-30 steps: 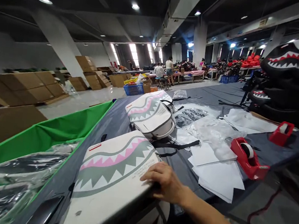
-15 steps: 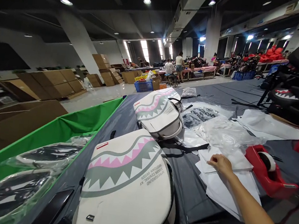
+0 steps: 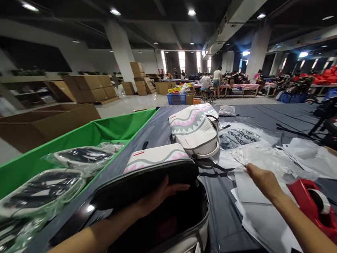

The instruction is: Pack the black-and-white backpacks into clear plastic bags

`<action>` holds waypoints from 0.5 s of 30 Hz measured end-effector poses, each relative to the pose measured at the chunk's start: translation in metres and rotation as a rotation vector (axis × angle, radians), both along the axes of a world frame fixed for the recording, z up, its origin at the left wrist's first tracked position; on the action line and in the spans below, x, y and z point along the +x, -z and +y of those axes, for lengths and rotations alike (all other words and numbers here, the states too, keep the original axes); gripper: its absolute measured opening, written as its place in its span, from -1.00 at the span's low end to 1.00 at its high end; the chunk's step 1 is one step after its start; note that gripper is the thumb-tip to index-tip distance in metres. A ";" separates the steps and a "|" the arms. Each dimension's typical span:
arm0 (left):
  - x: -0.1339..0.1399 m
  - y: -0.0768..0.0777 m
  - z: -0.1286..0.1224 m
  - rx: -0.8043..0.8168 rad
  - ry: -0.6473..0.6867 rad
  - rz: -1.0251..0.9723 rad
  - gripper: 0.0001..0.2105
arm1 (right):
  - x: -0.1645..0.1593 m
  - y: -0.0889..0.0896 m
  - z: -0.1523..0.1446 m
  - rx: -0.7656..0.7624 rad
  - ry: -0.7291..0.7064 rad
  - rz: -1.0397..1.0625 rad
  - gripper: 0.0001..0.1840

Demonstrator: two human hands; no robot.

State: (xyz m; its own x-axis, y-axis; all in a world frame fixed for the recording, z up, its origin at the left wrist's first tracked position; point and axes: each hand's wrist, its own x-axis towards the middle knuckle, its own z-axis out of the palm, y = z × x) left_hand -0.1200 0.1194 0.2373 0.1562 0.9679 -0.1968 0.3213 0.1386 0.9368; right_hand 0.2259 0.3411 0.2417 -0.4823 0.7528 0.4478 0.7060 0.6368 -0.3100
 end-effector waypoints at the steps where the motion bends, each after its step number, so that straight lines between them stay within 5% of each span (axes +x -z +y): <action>1: 0.001 -0.004 0.000 -0.023 -0.004 -0.084 -0.10 | -0.011 -0.010 -0.020 -0.017 -0.075 -0.009 -0.59; 5: 0.006 -0.013 0.006 -0.143 -0.020 -0.207 -0.02 | -0.055 -0.037 -0.109 -0.261 -0.334 0.120 -0.60; 9: 0.010 -0.013 0.004 -0.339 0.121 -0.296 -0.15 | -0.098 -0.032 -0.170 -0.407 -0.429 0.236 -0.58; 15: 0.002 -0.006 0.010 -0.120 0.104 0.064 -0.64 | -0.152 -0.019 -0.218 -0.608 -0.596 0.072 -0.51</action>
